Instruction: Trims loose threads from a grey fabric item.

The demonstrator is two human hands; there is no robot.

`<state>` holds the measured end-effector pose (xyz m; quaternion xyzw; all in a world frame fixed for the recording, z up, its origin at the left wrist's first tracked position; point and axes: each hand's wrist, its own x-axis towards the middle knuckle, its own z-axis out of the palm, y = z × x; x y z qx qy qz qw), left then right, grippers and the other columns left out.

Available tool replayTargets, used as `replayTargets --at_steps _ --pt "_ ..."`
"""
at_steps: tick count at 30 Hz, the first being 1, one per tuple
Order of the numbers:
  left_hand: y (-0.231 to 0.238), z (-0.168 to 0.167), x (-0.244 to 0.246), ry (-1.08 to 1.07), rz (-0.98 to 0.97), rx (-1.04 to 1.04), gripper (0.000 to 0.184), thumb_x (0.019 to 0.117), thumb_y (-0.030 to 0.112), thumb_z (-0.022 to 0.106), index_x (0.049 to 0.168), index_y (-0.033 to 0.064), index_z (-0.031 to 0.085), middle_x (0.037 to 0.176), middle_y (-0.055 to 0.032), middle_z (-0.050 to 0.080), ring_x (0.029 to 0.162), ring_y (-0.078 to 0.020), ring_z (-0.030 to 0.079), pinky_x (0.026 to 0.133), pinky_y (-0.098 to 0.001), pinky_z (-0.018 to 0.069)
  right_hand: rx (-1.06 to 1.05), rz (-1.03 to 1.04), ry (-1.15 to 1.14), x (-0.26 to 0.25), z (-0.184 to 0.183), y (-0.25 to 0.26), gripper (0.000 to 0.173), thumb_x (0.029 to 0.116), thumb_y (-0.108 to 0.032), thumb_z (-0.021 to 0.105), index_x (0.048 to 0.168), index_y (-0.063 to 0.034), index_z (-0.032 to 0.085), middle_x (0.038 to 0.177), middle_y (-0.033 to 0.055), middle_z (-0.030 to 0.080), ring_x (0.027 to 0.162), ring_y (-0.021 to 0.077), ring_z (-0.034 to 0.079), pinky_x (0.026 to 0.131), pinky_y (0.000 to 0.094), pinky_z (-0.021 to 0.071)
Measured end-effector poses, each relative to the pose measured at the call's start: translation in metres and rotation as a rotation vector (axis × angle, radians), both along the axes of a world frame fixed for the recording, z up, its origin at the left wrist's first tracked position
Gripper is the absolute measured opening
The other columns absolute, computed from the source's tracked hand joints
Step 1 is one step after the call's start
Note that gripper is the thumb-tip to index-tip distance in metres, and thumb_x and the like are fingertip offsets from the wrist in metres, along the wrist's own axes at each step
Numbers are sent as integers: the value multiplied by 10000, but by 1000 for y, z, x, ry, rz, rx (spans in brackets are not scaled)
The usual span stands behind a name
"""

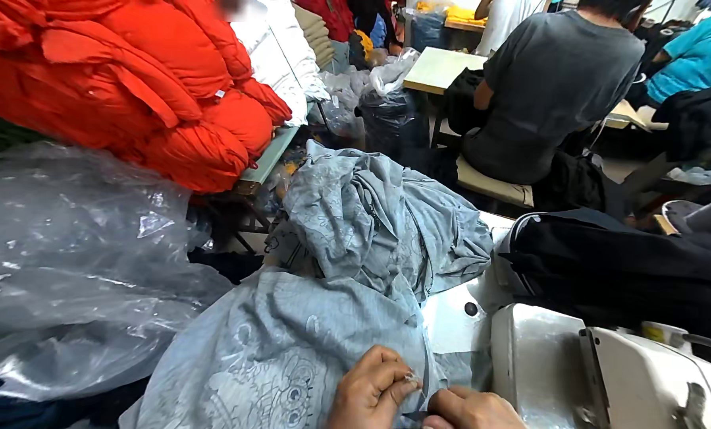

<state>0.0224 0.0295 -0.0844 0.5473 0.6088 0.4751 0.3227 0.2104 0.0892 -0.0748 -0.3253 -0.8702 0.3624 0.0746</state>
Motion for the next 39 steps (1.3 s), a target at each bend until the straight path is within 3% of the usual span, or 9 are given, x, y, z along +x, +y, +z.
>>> replayTargets --at_steps 4,7,12,20,26,29,31,34,39 --pt "32 2 -20 121 199 32 181 953 111 619 910 -8 749 932 -67 720 834 -58 668 758 -217 554 -86 -115 81 14 4 5 376 1030 -286 582 1064 66 707 916 222 719 789 356 720 703 540 576" --pt "79 2 -40 76 315 -172 180 1014 120 603 1012 7 743 932 -70 723 812 -153 674 763 -366 556 -121 -198 179 25 -4 10 376 1040 -266 558 1094 81 695 914 215 715 786 312 702 729 486 564" --pt "150 -14 -41 -101 392 -441 202 1049 142 576 1072 4 721 900 -92 709 767 -148 652 718 -322 526 -62 -230 335 26 -20 11 421 1049 -306 526 1064 75 703 894 190 718 768 227 690 725 373 563" --pt "172 -9 -26 -401 374 -504 196 1049 135 562 1062 -10 693 767 -43 664 559 -51 553 505 -178 419 -57 -206 384 26 -24 13 438 1050 -327 522 1062 73 702 891 188 714 762 214 683 721 341 559" --pt "130 23 -16 -42 184 -115 143 1022 60 578 1007 17 713 770 2 665 644 -46 600 644 -223 518 -50 -280 503 29 -32 14 537 1067 -405 464 1061 81 690 836 158 691 719 115 630 696 255 525" --pt "88 31 -15 148 52 150 171 965 104 579 918 68 739 780 48 686 654 17 618 619 -169 536 -167 -373 633 35 -36 14 618 1067 -486 412 1105 76 667 790 15 640 673 -58 529 638 137 464" --pt "52 44 -7 108 -112 188 185 968 81 587 903 -5 737 815 -38 709 731 -15 650 701 -176 546 -278 -397 698 36 -30 13 611 1063 -511 397 1125 41 651 785 -86 601 664 -121 479 608 96 424" --pt "5 57 10 77 -268 110 182 976 10 593 912 -102 721 839 -195 724 805 -171 707 797 -265 555 -344 -299 686 35 -8 7 650 1066 -528 357 1117 50 650 790 -44 623 683 -86 518 635 126 453" --pt "-24 13 4 90 -50 -49 158 941 0 619 923 -102 738 921 -197 736 880 -187 719 855 -287 564 -418 -184 411 21 23 4 478 1097 -296 396 1119 98 665 781 60 641 646 37 545 620 224 468"
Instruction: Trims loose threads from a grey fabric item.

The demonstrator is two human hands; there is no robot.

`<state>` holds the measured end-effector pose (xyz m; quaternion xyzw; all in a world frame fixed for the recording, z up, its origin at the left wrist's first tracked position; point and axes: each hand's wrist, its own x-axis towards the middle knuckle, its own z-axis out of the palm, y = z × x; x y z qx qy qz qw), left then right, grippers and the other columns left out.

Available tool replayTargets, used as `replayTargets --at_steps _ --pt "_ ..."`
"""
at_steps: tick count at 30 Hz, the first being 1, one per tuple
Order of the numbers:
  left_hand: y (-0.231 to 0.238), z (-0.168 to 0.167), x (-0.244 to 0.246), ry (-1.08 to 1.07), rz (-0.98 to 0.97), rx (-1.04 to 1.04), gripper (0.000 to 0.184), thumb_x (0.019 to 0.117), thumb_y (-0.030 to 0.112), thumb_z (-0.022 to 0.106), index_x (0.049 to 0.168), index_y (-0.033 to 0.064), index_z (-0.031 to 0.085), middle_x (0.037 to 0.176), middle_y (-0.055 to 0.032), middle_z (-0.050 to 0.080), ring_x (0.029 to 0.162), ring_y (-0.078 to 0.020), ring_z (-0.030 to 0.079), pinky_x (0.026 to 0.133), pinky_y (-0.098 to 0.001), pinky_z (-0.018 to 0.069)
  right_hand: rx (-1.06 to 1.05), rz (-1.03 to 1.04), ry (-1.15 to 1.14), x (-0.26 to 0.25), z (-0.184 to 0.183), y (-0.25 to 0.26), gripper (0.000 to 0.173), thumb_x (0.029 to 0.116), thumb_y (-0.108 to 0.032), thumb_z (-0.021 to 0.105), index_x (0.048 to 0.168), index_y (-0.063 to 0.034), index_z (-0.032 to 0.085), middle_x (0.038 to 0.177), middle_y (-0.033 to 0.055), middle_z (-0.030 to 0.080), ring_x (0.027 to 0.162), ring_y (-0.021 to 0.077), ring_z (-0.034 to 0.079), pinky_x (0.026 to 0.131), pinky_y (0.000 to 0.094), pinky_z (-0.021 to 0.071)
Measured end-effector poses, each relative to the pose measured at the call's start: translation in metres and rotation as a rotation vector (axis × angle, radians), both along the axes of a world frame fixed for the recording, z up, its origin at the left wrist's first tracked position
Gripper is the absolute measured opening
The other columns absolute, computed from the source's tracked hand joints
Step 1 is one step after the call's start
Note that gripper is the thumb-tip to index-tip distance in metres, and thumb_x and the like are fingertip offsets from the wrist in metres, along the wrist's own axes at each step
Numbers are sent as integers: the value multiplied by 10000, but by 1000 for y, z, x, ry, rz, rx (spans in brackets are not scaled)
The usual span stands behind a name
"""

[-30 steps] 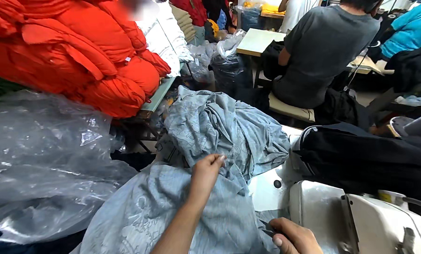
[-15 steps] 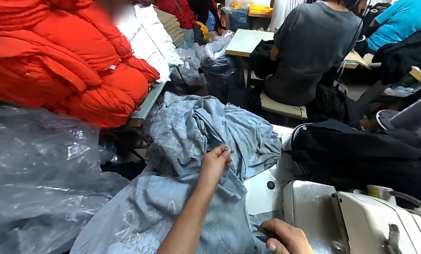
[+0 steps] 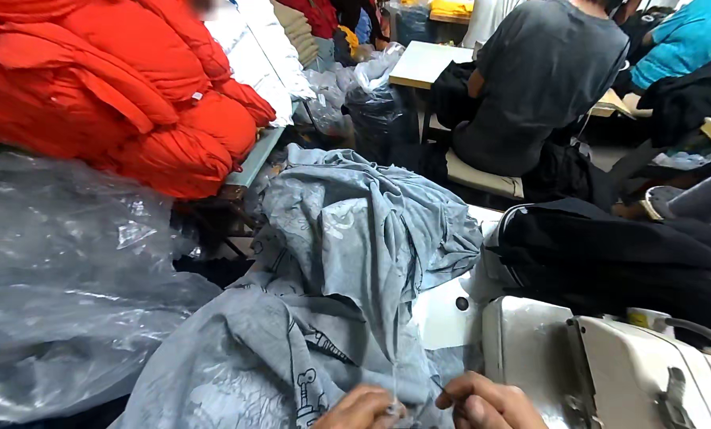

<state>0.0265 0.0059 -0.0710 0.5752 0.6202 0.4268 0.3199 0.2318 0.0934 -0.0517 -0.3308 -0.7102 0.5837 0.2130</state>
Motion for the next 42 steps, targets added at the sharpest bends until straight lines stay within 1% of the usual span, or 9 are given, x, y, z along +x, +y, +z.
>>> replayTargets --at_steps 8,16,20,22,24,30,35,39,42 --pt "-9 -6 -2 -83 88 -34 157 940 1 617 924 -90 744 926 -165 725 886 -124 695 846 -238 551 -41 137 -298 -24 -7 10 427 1095 -286 434 1137 54 688 760 118 645 637 175 572 645 361 484" --pt "-5 -11 9 -76 42 -9 131 908 -6 651 883 -91 749 913 -183 727 891 -160 704 850 -258 552 50 131 -275 -31 -13 15 387 1068 -282 501 1050 43 710 686 100 624 593 161 558 609 336 465" --pt "0 -17 2 -708 109 -177 221 957 -34 515 930 36 724 1039 28 714 998 -22 662 898 -211 541 60 30 -260 -26 -12 9 368 1060 -272 511 1071 42 703 712 90 630 615 146 568 618 325 477" --pt "5 -16 -8 -1078 135 -327 301 1023 12 422 976 115 700 1071 10 760 998 -100 721 868 -288 594 120 30 -269 -20 -8 8 361 1048 -275 537 1093 45 697 758 120 661 644 183 602 631 361 502" --pt "9 -16 -15 -1209 170 -393 291 1042 15 389 1006 104 664 1155 -48 752 1041 -186 736 859 -366 615 215 97 -291 -13 -4 8 365 1038 -279 563 1077 56 700 807 172 690 685 265 658 653 443 539" --pt "12 -13 -11 -1221 186 -448 268 1017 -26 418 990 77 663 1170 -77 747 1064 -179 732 884 -327 605 260 258 -443 -18 -5 0 402 1034 -341 577 1054 38 711 883 218 705 786 377 711 687 562 561" --pt "13 -9 -5 -1082 157 -498 256 996 -37 450 1110 26 670 1187 -47 731 1073 -121 707 908 -292 578 309 247 -446 -29 -12 -1 419 1032 -359 570 1026 36 710 835 209 689 745 371 703 651 544 556" --pt "14 -12 -4 -1013 128 -517 242 1000 -17 456 1102 37 669 1180 -21 725 1058 -104 704 888 -291 586 373 247 -374 -26 -22 0 414 1043 -325 546 892 33 689 729 186 654 676 344 690 586 515 541" --pt "18 -16 -3 -969 188 -490 216 997 -25 453 1063 15 656 1194 -30 692 1067 -122 685 902 -307 579 321 250 -416 -24 -21 -3 401 1040 -323 559 943 37 707 779 201 686 721 364 709 627 544 553"
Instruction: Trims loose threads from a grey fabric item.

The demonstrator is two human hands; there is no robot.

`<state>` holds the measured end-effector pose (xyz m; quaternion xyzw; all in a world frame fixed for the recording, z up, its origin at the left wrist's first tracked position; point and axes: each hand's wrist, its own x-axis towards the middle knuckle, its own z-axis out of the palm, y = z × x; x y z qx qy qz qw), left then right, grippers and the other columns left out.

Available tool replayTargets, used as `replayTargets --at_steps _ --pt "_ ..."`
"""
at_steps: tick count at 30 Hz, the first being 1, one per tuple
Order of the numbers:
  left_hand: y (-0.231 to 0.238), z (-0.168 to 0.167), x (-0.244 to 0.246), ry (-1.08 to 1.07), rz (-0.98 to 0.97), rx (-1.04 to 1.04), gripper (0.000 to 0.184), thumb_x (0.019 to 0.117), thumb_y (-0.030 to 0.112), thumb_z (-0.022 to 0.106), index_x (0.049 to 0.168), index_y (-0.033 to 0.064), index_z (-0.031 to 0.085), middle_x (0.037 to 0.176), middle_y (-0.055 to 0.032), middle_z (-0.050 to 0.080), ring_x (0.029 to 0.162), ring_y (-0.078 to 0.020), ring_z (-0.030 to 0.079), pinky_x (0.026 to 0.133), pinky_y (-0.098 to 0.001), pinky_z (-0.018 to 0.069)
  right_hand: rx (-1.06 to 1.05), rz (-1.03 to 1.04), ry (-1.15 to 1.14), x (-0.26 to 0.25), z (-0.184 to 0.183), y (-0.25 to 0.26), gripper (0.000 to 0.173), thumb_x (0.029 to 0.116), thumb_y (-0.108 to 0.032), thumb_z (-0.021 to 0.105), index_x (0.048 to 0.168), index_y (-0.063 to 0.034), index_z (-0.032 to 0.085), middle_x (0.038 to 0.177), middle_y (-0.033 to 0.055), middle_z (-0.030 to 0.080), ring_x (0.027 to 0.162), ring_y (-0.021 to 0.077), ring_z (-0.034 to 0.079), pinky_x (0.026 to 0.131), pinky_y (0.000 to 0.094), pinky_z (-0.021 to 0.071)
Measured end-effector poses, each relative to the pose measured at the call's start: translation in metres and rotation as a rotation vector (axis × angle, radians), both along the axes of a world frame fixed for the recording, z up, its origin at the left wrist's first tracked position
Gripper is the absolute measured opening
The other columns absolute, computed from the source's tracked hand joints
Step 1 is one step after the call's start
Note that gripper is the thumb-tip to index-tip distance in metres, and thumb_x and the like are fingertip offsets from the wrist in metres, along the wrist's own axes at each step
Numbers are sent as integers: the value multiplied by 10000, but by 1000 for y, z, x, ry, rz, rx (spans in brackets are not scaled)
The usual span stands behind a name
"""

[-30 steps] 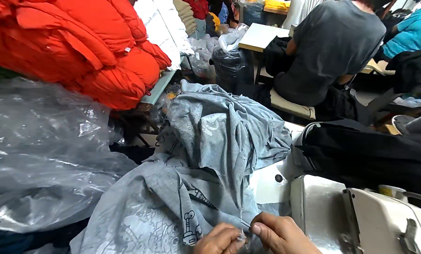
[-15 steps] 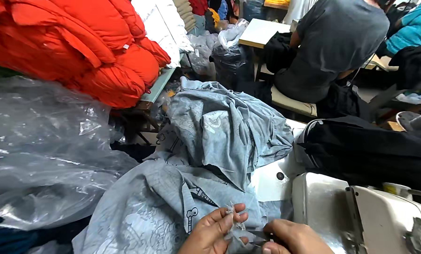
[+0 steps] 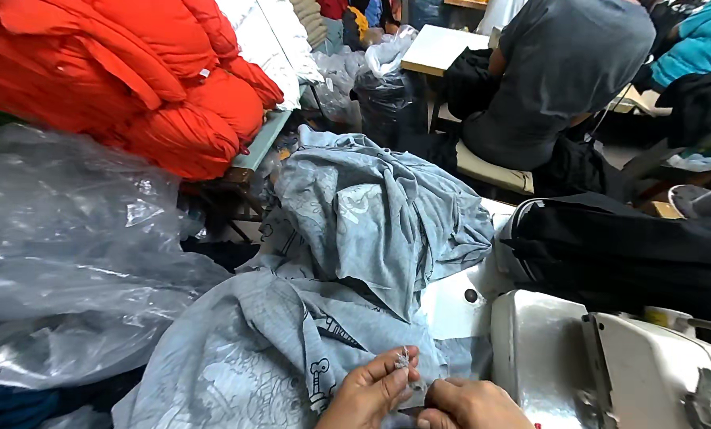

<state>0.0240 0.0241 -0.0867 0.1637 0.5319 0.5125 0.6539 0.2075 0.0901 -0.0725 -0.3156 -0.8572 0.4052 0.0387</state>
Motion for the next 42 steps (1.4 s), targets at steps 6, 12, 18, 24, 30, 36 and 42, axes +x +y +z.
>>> replayTargets --at_steps 6,12,18,24,30,36,42 --pt "36 -20 -7 33 329 -65 160 1053 11 430 1070 20 589 1062 -33 694 938 -106 682 829 -279 568 -54 -156 12 15 12 1 402 1030 -331 581 1063 49 707 887 213 709 764 358 704 685 544 558" --pt "72 -28 0 231 307 -65 125 1038 30 525 985 7 635 971 -38 655 845 -97 612 770 -246 509 -75 -230 82 30 19 5 379 1034 -283 574 1089 72 694 869 212 695 740 320 673 693 492 544" --pt "88 -33 -5 71 311 -86 129 1045 -3 484 998 -4 604 885 -52 674 749 -110 662 724 -254 569 -240 -474 337 28 -2 12 475 1026 -394 546 1137 49 676 768 14 620 614 37 513 584 229 451" --pt "48 -6 5 -424 386 176 228 977 29 512 874 72 711 860 -71 747 754 -147 742 708 -310 641 -691 -685 366 10 4 33 360 1039 -240 548 1328 -28 585 1102 -7 684 550 -34 511 487 142 441" --pt "35 -2 16 -601 407 210 162 948 39 611 875 62 755 880 -102 759 786 -172 757 736 -321 643 -642 -508 260 -10 18 38 379 1052 -272 536 1340 -33 594 938 -25 651 554 -18 512 514 170 460" --pt "36 -9 21 -578 405 220 155 931 24 625 870 64 761 875 -94 758 781 -159 752 734 -307 639 -638 -565 240 -16 17 47 119 987 -113 621 1084 -44 628 776 -57 561 526 -20 464 501 152 407" --pt "31 -9 21 -408 396 267 143 912 31 658 863 88 780 872 -65 766 816 -151 751 822 -323 628 -1092 -652 378 -7 11 53 163 968 -22 575 1122 -77 568 629 -78 523 443 -30 420 414 122 354"
